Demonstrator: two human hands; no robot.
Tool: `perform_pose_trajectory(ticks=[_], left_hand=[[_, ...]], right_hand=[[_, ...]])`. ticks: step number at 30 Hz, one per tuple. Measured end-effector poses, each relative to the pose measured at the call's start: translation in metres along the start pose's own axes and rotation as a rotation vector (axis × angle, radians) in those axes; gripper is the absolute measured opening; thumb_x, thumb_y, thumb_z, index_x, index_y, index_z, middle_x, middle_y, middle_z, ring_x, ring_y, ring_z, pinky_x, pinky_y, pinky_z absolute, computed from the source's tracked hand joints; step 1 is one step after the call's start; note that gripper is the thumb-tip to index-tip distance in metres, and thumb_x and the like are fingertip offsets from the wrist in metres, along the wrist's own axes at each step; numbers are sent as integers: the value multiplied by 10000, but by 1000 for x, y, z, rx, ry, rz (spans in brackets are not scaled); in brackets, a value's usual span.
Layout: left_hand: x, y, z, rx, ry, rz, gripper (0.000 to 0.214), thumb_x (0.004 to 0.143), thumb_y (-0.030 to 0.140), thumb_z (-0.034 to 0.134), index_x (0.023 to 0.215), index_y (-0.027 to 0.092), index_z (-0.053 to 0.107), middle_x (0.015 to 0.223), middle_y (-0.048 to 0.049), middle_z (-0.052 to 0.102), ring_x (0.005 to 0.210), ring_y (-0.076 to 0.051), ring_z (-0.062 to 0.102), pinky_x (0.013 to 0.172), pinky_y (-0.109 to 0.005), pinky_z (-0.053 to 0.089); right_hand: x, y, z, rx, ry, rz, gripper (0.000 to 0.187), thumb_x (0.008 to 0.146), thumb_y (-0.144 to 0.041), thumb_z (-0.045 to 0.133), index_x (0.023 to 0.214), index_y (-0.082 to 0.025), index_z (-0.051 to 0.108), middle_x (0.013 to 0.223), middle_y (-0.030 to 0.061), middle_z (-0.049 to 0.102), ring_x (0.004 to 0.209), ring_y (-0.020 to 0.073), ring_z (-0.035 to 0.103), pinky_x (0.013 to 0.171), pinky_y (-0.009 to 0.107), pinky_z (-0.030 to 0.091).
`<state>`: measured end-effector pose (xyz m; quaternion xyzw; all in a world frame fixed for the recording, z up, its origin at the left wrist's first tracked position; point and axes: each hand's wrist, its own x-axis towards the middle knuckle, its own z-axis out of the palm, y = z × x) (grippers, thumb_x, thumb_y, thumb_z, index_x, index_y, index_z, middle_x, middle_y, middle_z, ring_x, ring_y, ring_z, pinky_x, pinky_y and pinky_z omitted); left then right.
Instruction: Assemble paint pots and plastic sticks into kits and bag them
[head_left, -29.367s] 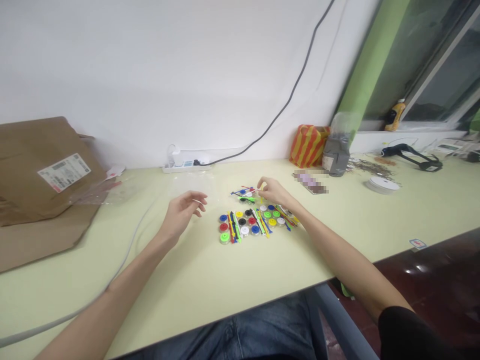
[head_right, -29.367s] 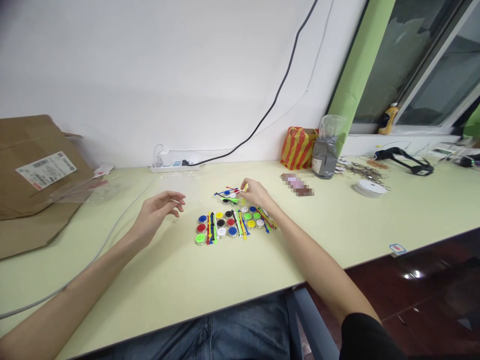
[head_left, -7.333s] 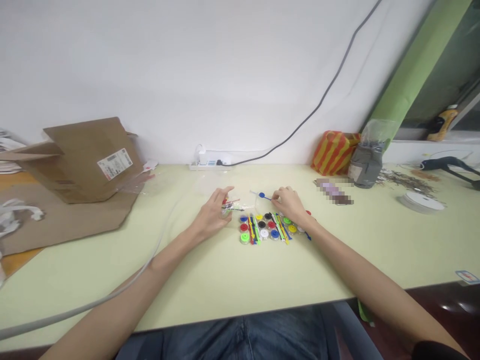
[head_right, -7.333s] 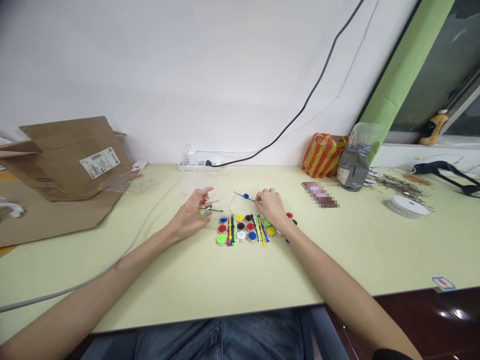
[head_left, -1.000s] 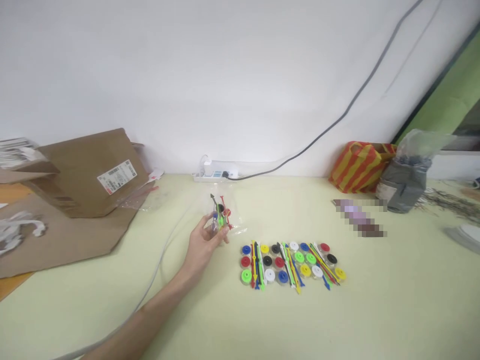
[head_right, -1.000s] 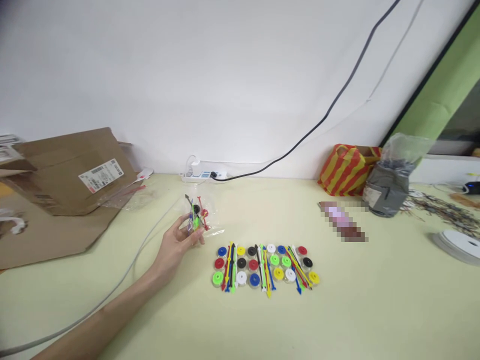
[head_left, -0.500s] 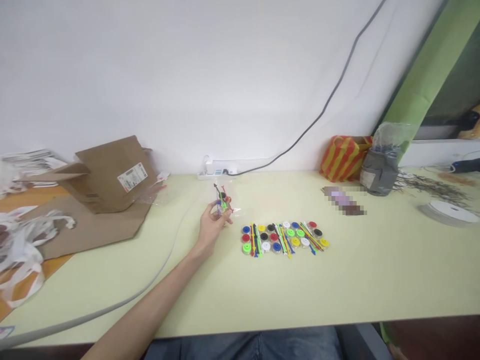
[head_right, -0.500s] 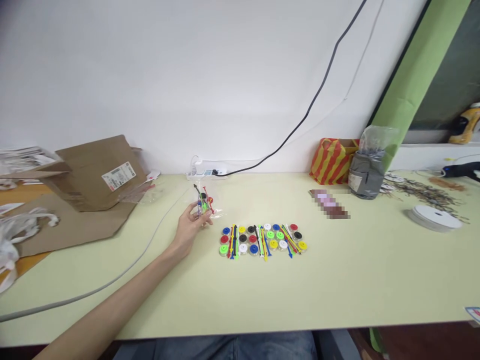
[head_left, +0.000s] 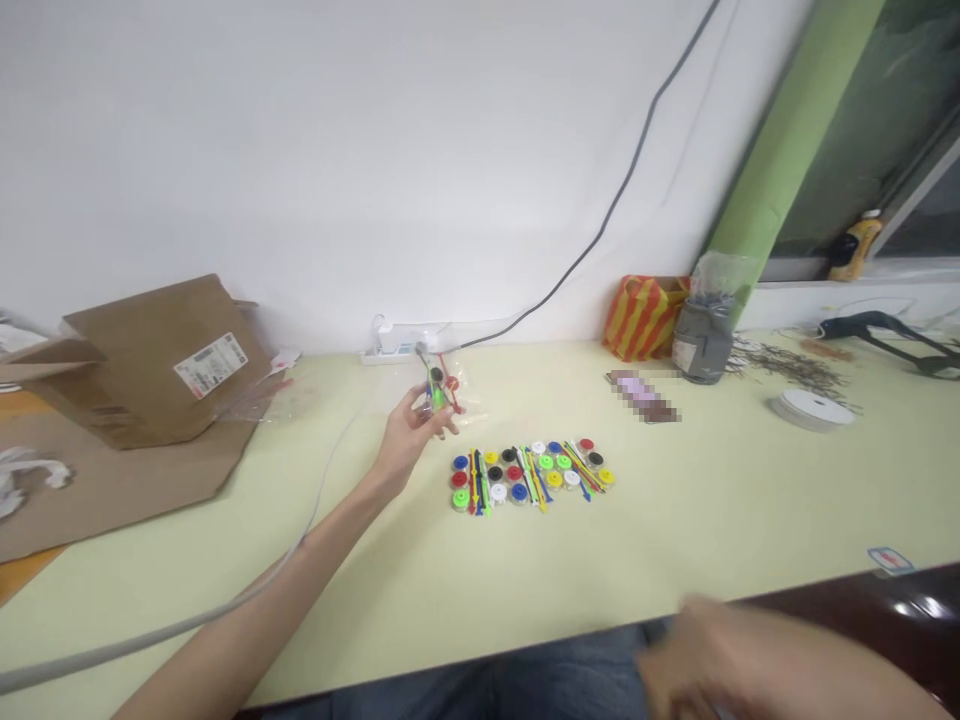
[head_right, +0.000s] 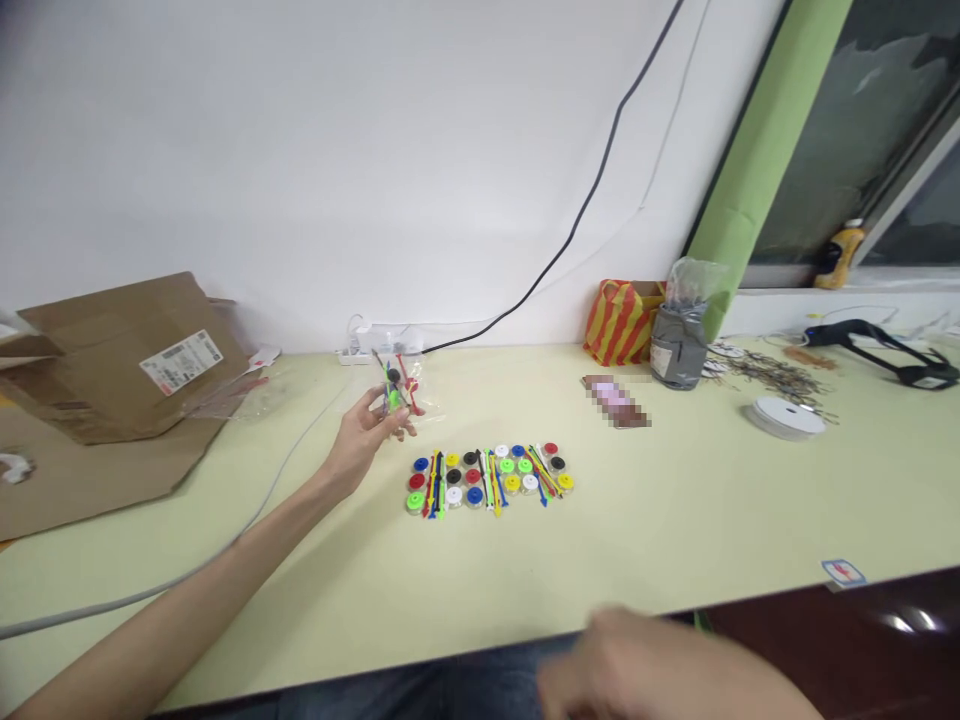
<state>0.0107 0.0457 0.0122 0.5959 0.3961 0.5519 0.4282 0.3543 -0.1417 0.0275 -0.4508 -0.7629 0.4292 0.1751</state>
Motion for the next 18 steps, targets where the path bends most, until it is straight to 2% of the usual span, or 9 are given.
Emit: perform_pose_trajectory(ticks=[1,2,3,5,6,8,11,14,18], left_hand=[[2,1,5,-17,-14,4,596,807,414,765,1282,173,500,992,-100,724,722,-153,658,638,-263,481],[2,1,10,-40,-18,10,618,804,405,768,1303,181,481,967,-87,722,725,-155,661,646,-266,489],[1,0,15,-64,-18,14,643,799,398,773,1322,190,463,952,-75,718,729,-158,665,652,-270,500],[-3,-3,22,-100,-18,19,670,790,397,780,1340,205,448,976,-71,714,745,-165,673,660,-282,522],[-6,-4,23,-107,-20,17,676,788,402,781,1345,211,449,1016,-79,713,762,-168,678,667,-289,533],[-11,-6,23,-98,-21,6,701,782,415,785,1366,222,447,1105,-99,705,812,-181,691,689,-301,551],[-18,-7,18,-90,-41,-21,782,773,411,798,1428,234,410,1179,-120,693,893,-219,716,732,-310,556],[-22,-7,15,-115,-98,-52,869,765,372,815,1484,238,347,1235,-143,673,1002,-258,714,815,-336,562],[-24,-3,20,-154,-159,-63,897,716,323,860,1469,248,378,1356,-150,608,1183,-271,641,985,-380,528]], right_hand=[[26,-20,-11,63,-144,-96,307,862,-543,638,793,-263,744,598,26,650,530,172,604,536,284,467],[55,-35,-19,106,-118,-173,344,923,-525,566,828,-239,732,619,22,648,548,162,600,542,272,463],[85,-45,-24,124,11,-248,363,944,-517,540,830,-220,715,627,16,634,563,154,587,552,265,459],[143,-48,-24,151,322,-347,364,946,-522,536,914,-196,694,718,24,649,622,151,585,593,266,464],[168,-44,-21,156,411,-369,357,952,-510,528,1005,-192,683,809,40,672,701,159,610,648,273,480],[204,-30,-11,129,444,-373,363,950,-473,544,1175,-204,636,960,63,689,851,177,631,745,294,488],[227,-11,2,125,445,-332,476,931,-456,574,1333,-206,525,1006,74,681,859,181,625,741,302,476],[228,-1,5,201,431,-337,595,892,-429,626,1403,-204,422,971,52,683,799,171,614,686,288,460],[221,-1,5,199,467,-383,492,870,-363,647,1321,-215,519,904,28,662,796,176,603,680,291,445]])
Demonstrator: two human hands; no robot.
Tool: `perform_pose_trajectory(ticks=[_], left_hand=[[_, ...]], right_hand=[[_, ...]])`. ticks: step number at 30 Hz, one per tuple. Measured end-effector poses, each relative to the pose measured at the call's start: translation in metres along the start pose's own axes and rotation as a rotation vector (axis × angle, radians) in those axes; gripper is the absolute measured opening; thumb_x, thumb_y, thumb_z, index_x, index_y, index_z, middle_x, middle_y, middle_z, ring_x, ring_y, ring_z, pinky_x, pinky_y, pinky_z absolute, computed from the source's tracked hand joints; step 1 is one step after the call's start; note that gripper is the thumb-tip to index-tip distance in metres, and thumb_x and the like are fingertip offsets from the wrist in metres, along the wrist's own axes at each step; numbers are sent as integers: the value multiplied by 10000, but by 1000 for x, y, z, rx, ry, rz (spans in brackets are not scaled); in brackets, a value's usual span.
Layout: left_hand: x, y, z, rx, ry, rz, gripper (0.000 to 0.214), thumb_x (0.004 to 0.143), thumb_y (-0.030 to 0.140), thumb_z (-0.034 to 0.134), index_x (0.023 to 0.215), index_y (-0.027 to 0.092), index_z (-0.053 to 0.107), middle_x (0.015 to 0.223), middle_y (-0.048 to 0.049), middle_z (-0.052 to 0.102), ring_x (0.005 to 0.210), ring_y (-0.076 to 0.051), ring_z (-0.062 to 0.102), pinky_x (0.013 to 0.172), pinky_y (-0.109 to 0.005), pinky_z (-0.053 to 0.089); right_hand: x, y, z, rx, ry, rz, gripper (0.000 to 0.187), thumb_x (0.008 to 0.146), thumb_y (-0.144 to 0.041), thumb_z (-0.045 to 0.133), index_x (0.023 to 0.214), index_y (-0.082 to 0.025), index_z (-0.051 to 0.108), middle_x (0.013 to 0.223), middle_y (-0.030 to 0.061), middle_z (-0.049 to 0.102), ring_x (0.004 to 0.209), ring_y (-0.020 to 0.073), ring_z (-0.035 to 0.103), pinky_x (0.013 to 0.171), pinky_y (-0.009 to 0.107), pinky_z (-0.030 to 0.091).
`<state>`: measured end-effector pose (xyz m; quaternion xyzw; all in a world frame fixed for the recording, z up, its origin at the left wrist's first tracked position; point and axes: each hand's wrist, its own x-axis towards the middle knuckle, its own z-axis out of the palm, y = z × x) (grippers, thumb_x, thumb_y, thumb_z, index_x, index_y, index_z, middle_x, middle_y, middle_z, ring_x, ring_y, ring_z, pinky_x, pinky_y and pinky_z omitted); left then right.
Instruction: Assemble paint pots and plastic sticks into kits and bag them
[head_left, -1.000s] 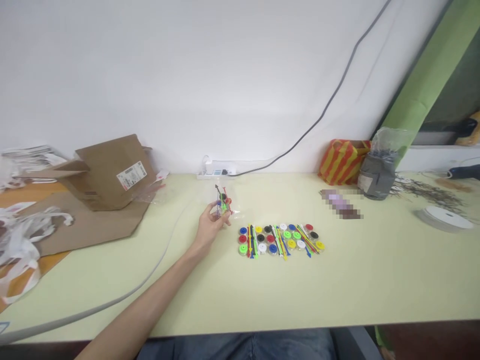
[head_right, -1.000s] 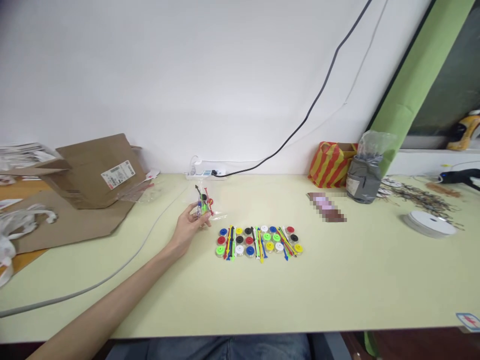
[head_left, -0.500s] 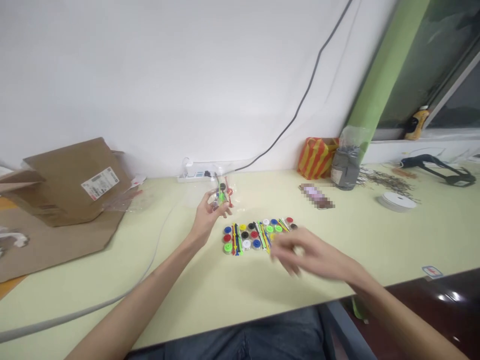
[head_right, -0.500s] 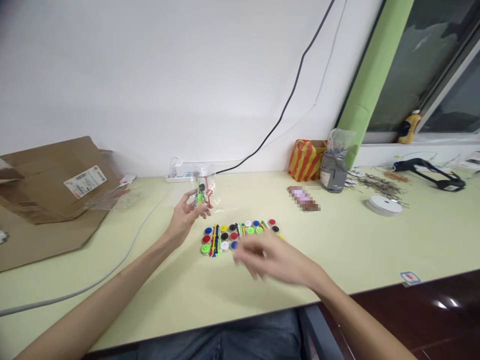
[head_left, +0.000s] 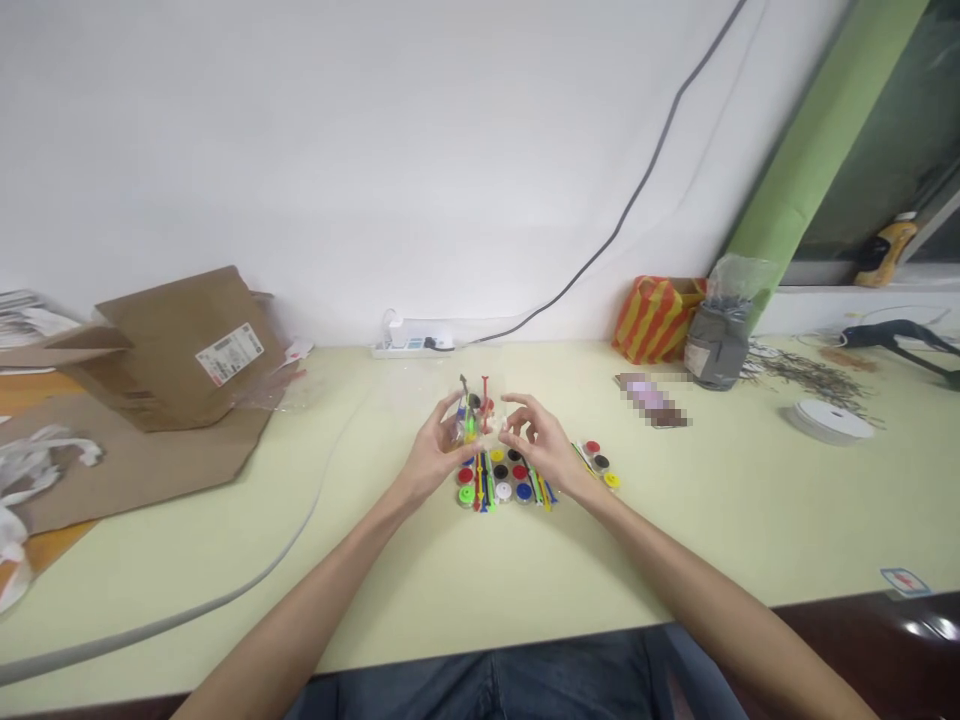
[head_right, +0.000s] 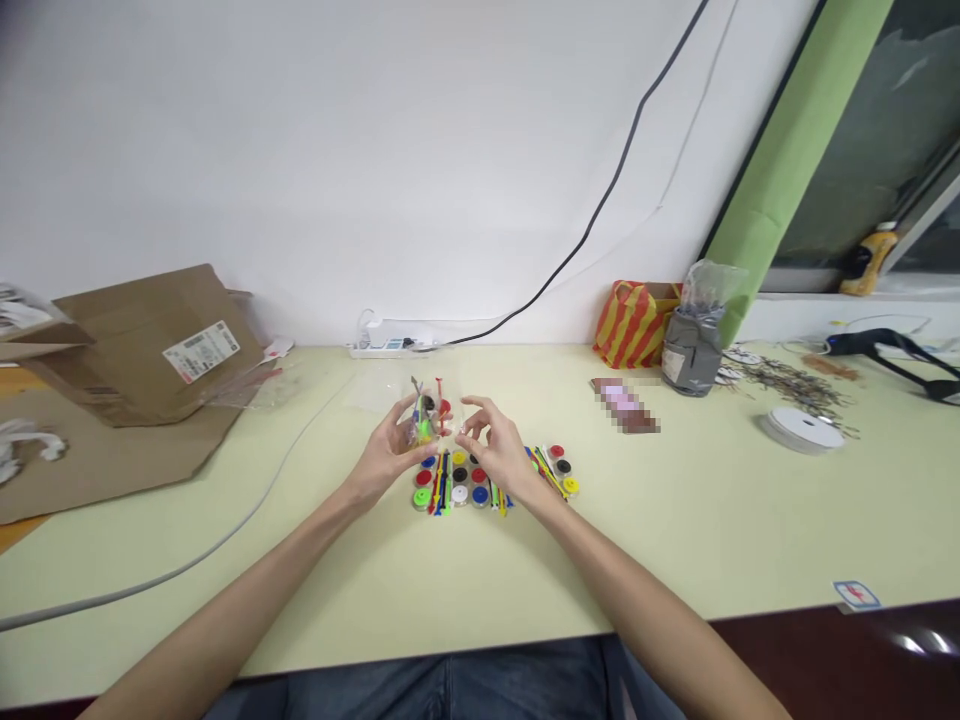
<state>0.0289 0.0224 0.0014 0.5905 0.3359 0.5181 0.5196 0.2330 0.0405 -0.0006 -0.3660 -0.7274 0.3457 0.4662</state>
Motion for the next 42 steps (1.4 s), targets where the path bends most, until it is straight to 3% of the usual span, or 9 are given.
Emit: perform_pose_trajectory(ticks=[4,9,12,17,26,30,33,39,42], left_hand=[[-2,4,2,-30,-28,-3,853,736,352,846,1463,274,407,1390,-139,586,1212,-294,618,955,-381,549],[-3,3,-2,30,-5,47,626,778,366,811,1324,180,566,1287,-152,653,1170,-305,633,955,-393,542],[-2,0,0,-2,-21,25,611,757,336,834,1289,181,575,1233,-133,686,1135,-286,655,940,-377,548],[-1,-1,4,-46,-42,14,658,721,345,862,1287,185,567,1218,-143,700,1018,-298,713,887,-403,572],[-1,-1,0,-8,-28,11,608,780,459,794,1290,204,582,1278,-161,665,922,-280,738,732,-335,600],[-2,5,1,-16,-33,-2,708,754,414,826,1356,202,518,1189,-162,701,837,-264,743,664,-315,602],[-3,5,1,-7,-72,-7,769,734,440,836,1391,197,519,1136,-155,717,821,-258,737,661,-309,596],[-2,-4,-1,99,-2,-13,525,896,583,601,1222,180,683,1053,-122,727,843,-215,693,556,-220,513],[0,-7,-2,104,82,6,473,883,566,627,1092,156,736,916,-87,723,731,-160,642,556,-214,484]], right_hand=[[-4,-10,5,16,89,-51,376,872,-336,656,1228,-226,605,888,24,653,826,179,602,779,319,455],[-5,-20,11,103,42,-36,437,840,-434,706,1202,-204,623,861,19,631,825,179,596,781,314,467],[-5,-18,11,167,88,4,363,830,-502,705,1005,-187,659,773,8,615,729,161,571,717,299,456],[-7,-6,8,252,134,-9,374,813,-520,724,732,-196,557,726,-1,594,699,151,542,666,283,420],[-7,-7,-2,20,150,-103,286,908,-460,628,856,-202,739,880,53,711,773,183,571,715,318,409],[-8,-11,-2,48,132,-85,294,918,-466,615,936,-205,748,979,66,739,860,202,624,766,328,437],[-7,-12,-3,85,144,-79,291,897,-468,644,899,-195,745,918,64,745,842,205,642,767,331,451],[-9,-13,-1,139,149,-41,268,870,-443,675,832,-191,759,845,63,747,799,212,653,748,340,459],[-10,-12,5,127,167,-5,266,863,-435,674,811,-188,758,828,63,744,791,211,644,738,340,454]])
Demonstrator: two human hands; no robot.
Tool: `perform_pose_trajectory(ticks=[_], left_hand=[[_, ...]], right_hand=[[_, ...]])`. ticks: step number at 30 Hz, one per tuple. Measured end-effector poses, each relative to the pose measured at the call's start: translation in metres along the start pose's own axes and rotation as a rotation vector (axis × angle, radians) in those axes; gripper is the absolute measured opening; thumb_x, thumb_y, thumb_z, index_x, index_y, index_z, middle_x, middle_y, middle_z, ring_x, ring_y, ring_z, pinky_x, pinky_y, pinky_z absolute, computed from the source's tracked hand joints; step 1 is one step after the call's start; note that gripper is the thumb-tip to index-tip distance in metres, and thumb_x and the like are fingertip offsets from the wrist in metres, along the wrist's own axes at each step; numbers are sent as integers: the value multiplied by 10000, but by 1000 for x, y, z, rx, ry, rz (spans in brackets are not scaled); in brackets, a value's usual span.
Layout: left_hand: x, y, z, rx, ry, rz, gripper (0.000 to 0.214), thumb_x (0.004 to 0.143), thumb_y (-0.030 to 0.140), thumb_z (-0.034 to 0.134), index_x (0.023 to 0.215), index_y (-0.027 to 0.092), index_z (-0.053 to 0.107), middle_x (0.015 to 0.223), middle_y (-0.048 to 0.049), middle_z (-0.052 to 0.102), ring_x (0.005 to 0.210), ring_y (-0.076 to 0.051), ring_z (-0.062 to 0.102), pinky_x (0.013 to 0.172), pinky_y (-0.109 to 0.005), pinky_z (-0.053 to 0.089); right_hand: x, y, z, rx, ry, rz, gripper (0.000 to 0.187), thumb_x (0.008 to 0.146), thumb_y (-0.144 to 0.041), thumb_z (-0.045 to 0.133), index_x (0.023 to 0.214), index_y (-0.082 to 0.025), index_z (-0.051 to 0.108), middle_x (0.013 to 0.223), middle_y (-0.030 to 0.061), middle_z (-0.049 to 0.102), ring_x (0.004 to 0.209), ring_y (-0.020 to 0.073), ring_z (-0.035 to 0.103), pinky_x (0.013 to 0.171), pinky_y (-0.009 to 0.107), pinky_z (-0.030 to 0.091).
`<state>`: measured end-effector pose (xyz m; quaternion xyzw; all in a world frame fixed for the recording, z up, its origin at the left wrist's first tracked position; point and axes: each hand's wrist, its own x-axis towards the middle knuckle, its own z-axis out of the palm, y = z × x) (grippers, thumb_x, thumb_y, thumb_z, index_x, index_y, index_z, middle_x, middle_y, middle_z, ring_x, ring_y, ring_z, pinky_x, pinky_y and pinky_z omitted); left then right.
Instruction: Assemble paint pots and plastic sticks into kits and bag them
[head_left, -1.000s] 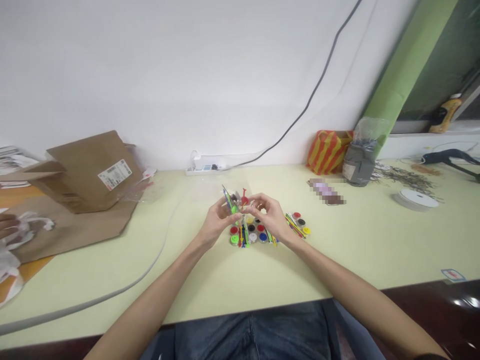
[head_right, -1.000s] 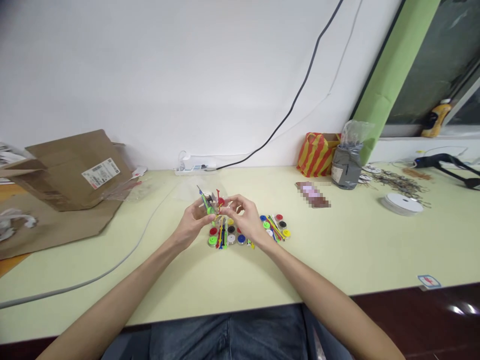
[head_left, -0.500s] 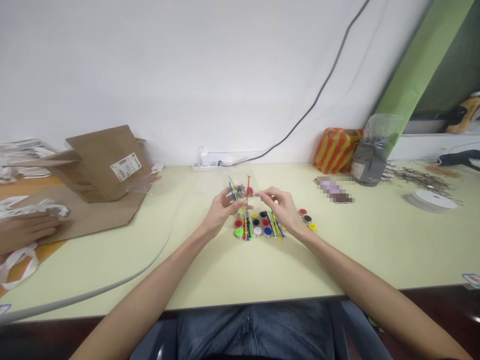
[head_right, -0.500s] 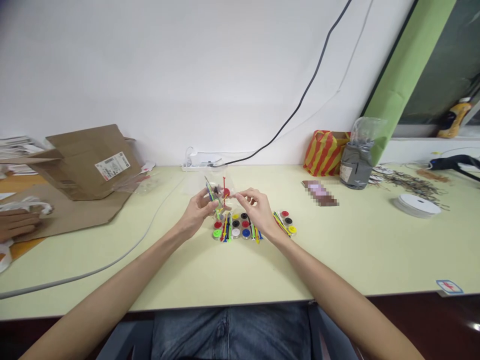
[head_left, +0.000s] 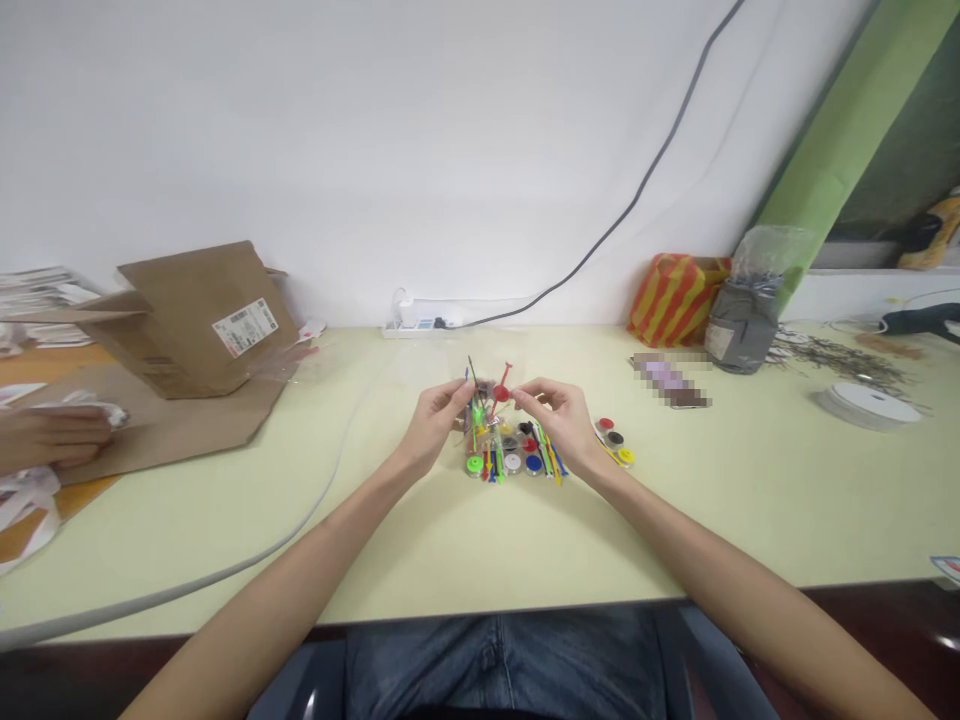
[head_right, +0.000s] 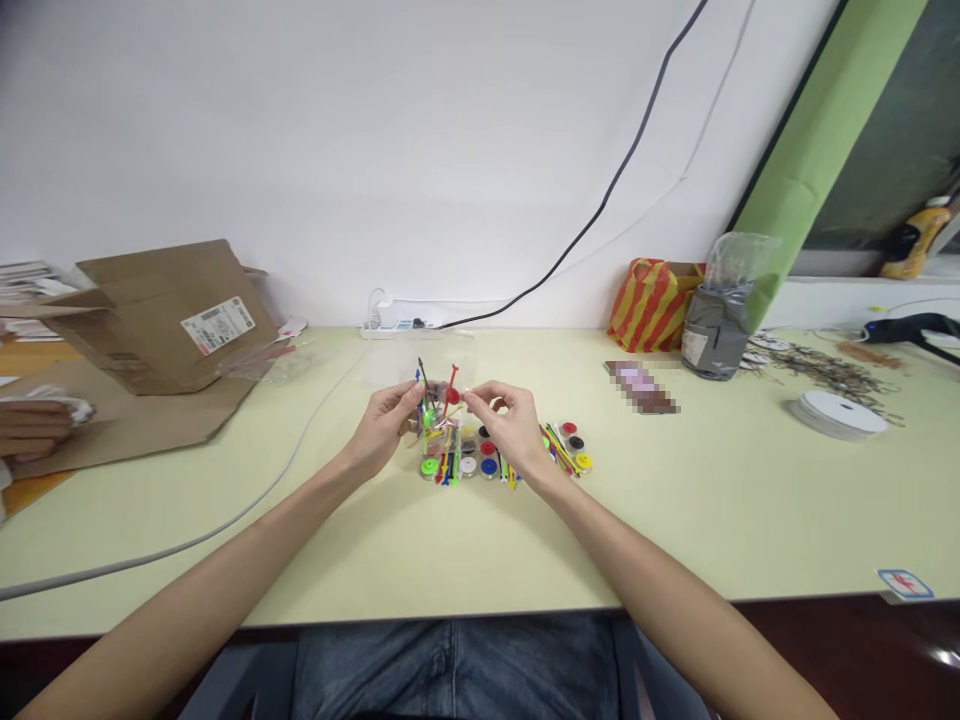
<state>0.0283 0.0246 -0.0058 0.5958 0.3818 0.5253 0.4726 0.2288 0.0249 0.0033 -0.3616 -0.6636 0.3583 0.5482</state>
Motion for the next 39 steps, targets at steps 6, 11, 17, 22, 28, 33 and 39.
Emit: perform_pose_trajectory(ticks=[6,11,17,22,28,33,39], left_hand=[[1,0,1,-29,131,57,447,846,566,668,821,123,726,679,-22,612,549,-96,495,487,-217,390],[-4,8,5,39,-20,6,468,883,561,615,785,114,714,682,-45,641,572,-122,528,506,-235,410],[-6,13,4,9,-76,-14,495,916,544,546,903,96,756,916,-142,737,801,-225,660,643,-283,494],[-6,18,4,8,-35,29,411,895,523,613,1053,160,722,938,-101,738,760,-195,682,646,-266,510],[-5,11,1,-11,-34,17,367,883,494,645,845,137,722,754,-66,709,592,-156,634,529,-249,494],[-3,4,1,-32,-56,-6,399,895,494,627,887,116,753,813,-106,742,666,-199,680,601,-299,556],[-3,10,1,7,14,39,395,882,494,655,901,112,757,782,-99,741,612,-171,667,575,-277,552]], right_hand=[[-3,2,6,76,99,25,307,893,-465,626,974,-191,736,870,49,702,805,186,613,739,318,452],[-2,-2,2,184,14,-1,360,920,-483,592,1139,-213,686,864,26,650,799,167,585,719,291,462],[-1,-2,1,274,47,24,298,896,-465,623,791,-191,675,670,5,577,634,147,528,652,296,469],[-3,-6,4,361,-10,123,291,861,-458,645,744,-193,669,666,4,579,570,133,515,563,281,463],[-3,-4,6,343,27,160,341,830,-501,685,697,-193,624,653,3,575,543,129,516,504,261,437],[0,2,3,362,48,137,300,831,-468,696,749,-192,611,667,-14,543,567,114,506,519,240,421],[-1,-3,4,466,-33,219,335,770,-428,727,990,-224,578,648,-63,506,560,107,479,524,227,411]])
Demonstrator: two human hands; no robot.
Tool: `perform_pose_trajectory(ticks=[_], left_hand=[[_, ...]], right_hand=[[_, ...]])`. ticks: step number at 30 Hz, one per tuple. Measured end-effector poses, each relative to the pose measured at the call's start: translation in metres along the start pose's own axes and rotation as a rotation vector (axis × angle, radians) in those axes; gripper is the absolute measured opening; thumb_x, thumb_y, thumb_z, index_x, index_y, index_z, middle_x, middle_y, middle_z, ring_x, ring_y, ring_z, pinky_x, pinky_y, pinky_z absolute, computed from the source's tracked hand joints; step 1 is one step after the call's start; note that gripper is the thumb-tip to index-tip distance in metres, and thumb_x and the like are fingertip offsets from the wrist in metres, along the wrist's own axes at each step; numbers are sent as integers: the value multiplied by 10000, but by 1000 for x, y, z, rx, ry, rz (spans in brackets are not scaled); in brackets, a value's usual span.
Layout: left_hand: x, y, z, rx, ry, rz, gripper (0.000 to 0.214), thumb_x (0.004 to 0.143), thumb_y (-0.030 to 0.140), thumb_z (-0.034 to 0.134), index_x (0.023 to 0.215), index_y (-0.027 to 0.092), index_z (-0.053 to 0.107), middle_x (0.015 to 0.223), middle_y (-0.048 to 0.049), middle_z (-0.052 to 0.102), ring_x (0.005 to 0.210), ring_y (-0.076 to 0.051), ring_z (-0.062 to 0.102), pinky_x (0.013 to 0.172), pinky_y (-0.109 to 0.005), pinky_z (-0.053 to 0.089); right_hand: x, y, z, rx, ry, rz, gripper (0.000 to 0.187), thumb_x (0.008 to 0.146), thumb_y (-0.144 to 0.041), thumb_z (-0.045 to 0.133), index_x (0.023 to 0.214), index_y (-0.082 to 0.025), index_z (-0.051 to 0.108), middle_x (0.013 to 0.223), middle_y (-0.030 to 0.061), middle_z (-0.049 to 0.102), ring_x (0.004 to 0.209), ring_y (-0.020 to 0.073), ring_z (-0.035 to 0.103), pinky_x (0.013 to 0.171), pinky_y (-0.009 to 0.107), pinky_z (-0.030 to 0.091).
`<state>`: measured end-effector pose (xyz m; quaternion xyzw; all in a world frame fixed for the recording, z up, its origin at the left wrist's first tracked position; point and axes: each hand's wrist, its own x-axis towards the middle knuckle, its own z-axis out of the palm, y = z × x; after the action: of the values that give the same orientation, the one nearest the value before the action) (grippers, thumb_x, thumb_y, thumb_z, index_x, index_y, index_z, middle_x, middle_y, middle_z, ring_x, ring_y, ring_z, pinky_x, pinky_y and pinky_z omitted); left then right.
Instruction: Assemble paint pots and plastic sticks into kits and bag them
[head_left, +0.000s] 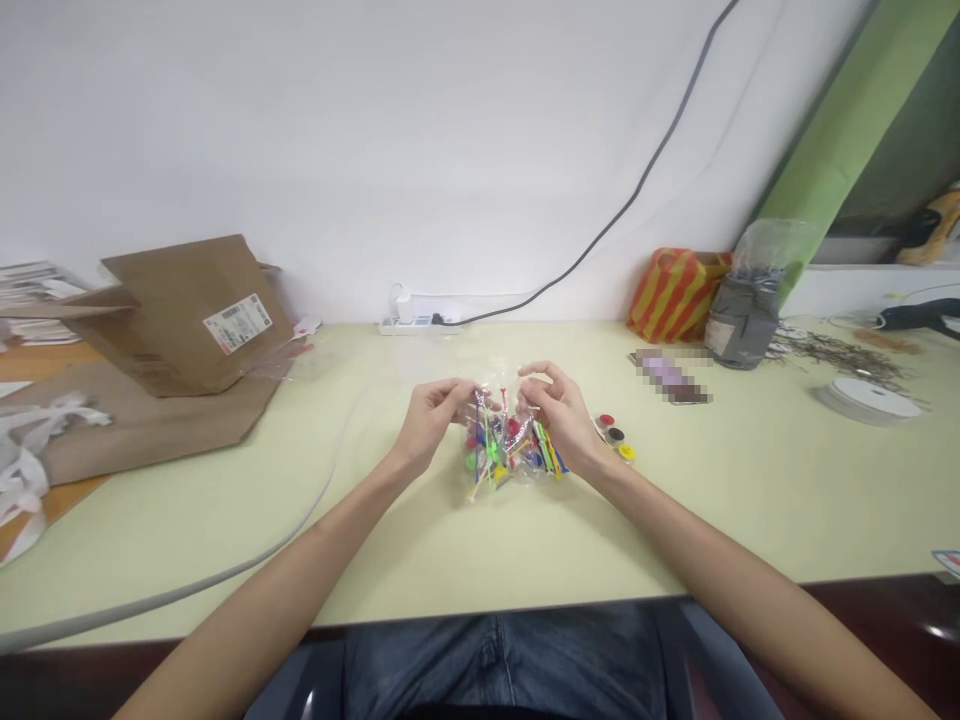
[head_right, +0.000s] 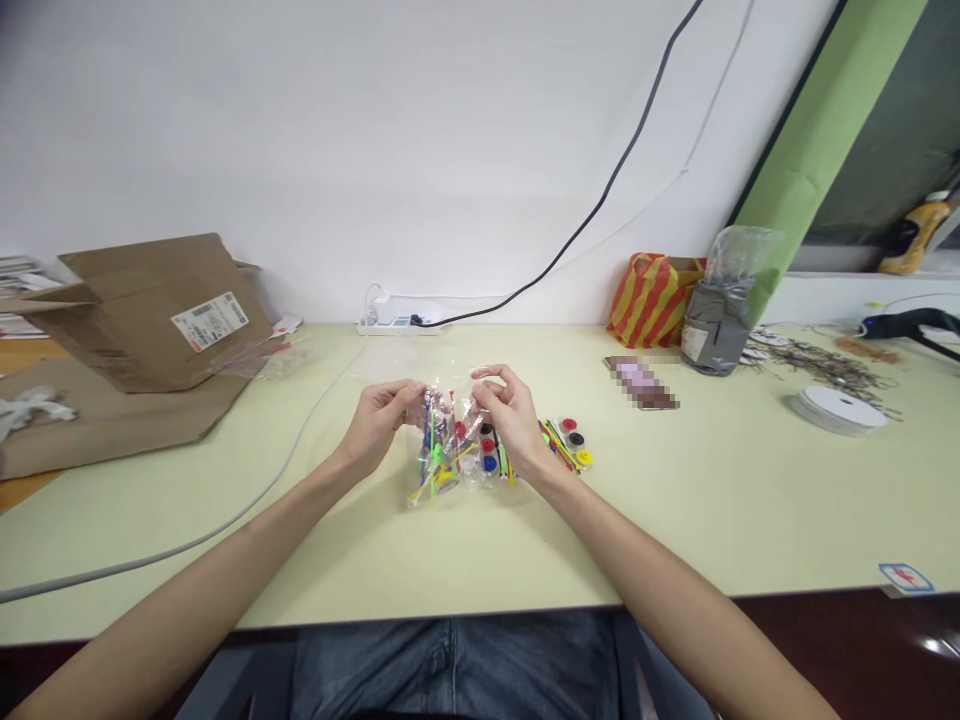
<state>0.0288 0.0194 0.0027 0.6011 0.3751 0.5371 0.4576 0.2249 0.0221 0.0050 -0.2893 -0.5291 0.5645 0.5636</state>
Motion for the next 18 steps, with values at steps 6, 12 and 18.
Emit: perform_pose_trajectory(ticks=[6,12,18], left_hand=[[1,2,-1,-18,12,-17,419,861,480,689,1076,122,725,799,-109,759,528,-150,636,492,-251,502],[0,8,1,-100,-11,-5,473,835,436,732,1188,128,663,916,-152,765,669,-175,682,570,-247,517],[0,11,2,-119,-51,-17,511,788,364,782,1238,177,627,874,-76,744,593,-122,616,551,-250,502]], right_hand=[[-1,-1,2,71,2,73,323,747,-366,717,1003,-227,576,624,-72,485,521,96,436,500,221,381],[5,3,-3,99,59,98,351,743,-351,688,1066,-238,609,618,-60,485,507,103,427,487,227,387],[9,4,-8,174,79,85,279,729,-311,700,987,-238,624,599,-62,465,504,109,421,479,233,394]])
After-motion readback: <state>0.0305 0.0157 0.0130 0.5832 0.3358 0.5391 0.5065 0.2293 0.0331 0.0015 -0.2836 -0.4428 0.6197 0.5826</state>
